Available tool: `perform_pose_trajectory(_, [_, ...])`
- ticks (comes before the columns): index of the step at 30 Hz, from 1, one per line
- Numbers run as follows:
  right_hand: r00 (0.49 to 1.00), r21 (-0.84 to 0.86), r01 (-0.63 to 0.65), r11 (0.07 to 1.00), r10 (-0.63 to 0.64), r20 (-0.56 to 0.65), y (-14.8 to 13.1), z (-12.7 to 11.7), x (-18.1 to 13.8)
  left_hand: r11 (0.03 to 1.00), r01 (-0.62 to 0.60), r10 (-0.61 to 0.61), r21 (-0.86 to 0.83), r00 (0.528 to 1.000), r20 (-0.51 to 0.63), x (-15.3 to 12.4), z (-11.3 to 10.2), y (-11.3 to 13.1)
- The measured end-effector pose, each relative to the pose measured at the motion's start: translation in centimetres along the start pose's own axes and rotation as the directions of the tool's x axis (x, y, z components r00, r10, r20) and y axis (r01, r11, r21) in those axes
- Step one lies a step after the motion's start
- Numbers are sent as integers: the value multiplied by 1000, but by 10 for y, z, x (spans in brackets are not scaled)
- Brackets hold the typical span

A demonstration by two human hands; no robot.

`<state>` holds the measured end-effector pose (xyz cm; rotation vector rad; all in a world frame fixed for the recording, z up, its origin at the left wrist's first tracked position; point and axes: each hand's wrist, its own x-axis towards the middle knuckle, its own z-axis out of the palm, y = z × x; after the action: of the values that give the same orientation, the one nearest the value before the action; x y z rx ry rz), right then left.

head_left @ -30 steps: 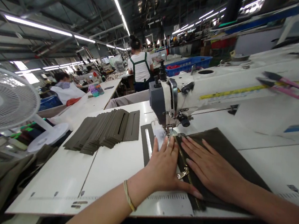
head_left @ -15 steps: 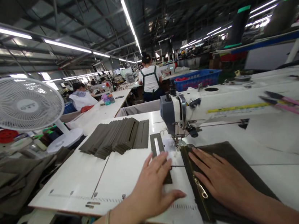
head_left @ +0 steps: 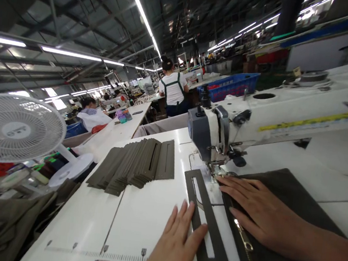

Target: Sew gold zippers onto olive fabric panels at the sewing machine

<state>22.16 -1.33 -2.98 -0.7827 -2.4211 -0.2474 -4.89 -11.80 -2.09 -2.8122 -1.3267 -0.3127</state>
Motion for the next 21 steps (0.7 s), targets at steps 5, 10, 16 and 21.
perform_pose_trajectory(5, [994,-5,-45,999,44,-98,5,6,-9,999,-32,32,-4,999,19,0,-13,5])
perform_pose_trajectory(10, [993,-15,-60,998,58,-98,17,18,-23,999,-46,47,-18,999,15,-6,-14,7])
perform_pose_trajectory(16, [999,18,-28,999,29,-28,9,-1,-30,979,82,-63,-187,992,105,7,-37,17])
perform_pose_trajectory(21, [996,-66,-85,994,82,-44,-18,-8,-55,976,82,-57,-202,990,128,13,-51,21])
